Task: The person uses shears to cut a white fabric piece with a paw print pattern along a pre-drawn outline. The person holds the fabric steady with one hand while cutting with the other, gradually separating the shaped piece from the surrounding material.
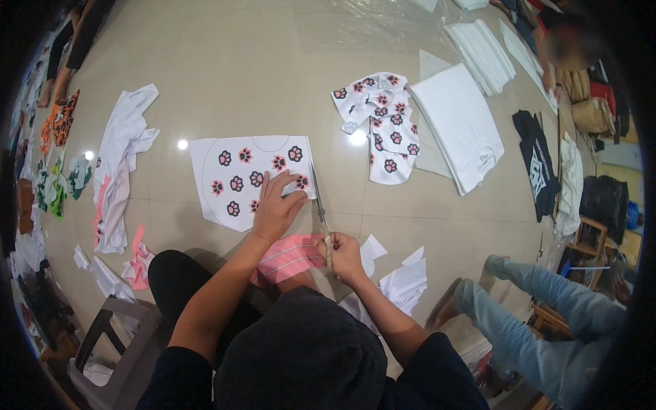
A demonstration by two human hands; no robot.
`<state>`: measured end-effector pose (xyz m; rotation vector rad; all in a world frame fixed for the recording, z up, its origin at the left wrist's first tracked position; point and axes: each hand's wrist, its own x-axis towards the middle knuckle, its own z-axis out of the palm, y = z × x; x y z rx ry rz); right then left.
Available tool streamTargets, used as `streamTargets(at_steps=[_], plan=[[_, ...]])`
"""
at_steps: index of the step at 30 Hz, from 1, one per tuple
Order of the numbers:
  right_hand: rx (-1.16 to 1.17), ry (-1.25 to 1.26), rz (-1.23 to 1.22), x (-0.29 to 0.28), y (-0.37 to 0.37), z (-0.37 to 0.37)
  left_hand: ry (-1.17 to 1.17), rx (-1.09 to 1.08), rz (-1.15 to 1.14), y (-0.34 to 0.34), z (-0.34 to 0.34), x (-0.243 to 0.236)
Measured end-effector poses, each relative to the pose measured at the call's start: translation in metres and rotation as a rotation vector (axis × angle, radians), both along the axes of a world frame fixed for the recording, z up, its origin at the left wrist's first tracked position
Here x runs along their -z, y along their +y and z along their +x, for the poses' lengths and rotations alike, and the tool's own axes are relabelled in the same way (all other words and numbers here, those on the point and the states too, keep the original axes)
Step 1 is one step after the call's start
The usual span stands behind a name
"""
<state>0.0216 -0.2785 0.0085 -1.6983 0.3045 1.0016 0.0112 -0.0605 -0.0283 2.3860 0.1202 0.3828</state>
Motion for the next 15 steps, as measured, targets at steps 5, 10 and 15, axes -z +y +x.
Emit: streamTargets(at_steps=[5, 10, 15], plan=[[0.010, 0.011, 0.014, 0.0020, -0.0018, -0.0017, -0.004, -0.002, -0.006, 0.0003, 0.0000, 0.0005], [0.005, 0.001, -0.004, 0.0004, -0.0020, -0.0024, -0.010, -0.007, -0.008, 0.0003, 0.0000, 0.0003], [-0.004, -0.005, -0.012, 0.0050, -0.0062, -0.0042, -0.017, -0.011, -0.009, -0.0001, 0.0013, -0.0007]])
